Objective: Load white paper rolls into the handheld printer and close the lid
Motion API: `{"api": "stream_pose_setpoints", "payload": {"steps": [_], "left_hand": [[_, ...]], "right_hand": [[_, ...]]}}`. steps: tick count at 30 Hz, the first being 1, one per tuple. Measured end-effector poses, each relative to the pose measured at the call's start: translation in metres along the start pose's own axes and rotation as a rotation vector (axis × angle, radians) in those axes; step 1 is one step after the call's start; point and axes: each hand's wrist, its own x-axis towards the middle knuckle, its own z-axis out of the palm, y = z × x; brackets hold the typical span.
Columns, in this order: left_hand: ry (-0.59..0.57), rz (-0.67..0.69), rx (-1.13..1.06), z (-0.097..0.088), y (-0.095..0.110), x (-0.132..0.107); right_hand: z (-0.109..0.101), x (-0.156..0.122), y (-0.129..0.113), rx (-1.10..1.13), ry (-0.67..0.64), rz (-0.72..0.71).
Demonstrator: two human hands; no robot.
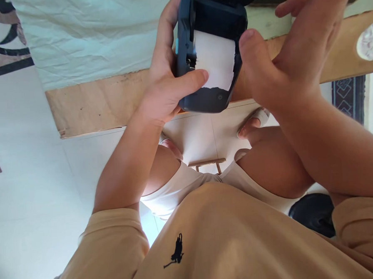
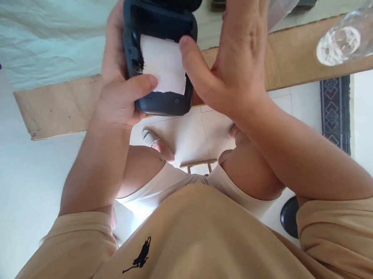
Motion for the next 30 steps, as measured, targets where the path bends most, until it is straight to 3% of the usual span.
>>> {"api": "stream_pose_setpoints", "payload": {"steps": [3, 8, 11, 15, 18, 23, 30], "left_hand": [[0.0, -0.004, -0.008, 0.004, 0.003, -0.002], [0.019, 0.017, 0.184, 0.004, 0.007, -0.005], [0.013, -0.016, 0.162, 0.002, 0.008, -0.007], [0.013, 0.019, 0.323, 0.003, 0.008, -0.009], [0.08, 0.008, 0.315, 0.01, 0.008, -0.009], [0.25, -0.165, 0.039, 0.018, 0.01, -0.007], [0.225, -0.172, -0.009, 0.018, 0.009, -0.005]], "right_hand": [[0.0, 0.002, 0.011, -0.439, -0.019, -0.134], [0.005, 0.006, 0.009, -0.499, 0.176, -0.162], [0.01, 0.007, -0.001, -0.629, -0.03, -0.139], [0.013, 0.01, -0.004, -0.596, -0.262, -0.152], [0.014, 0.01, -0.001, -0.539, -0.291, -0.118], [0.016, 0.01, 0.005, -0.458, -0.332, -0.061], [0.015, 0.014, 0.012, -0.375, -0.35, -0.025]]}}
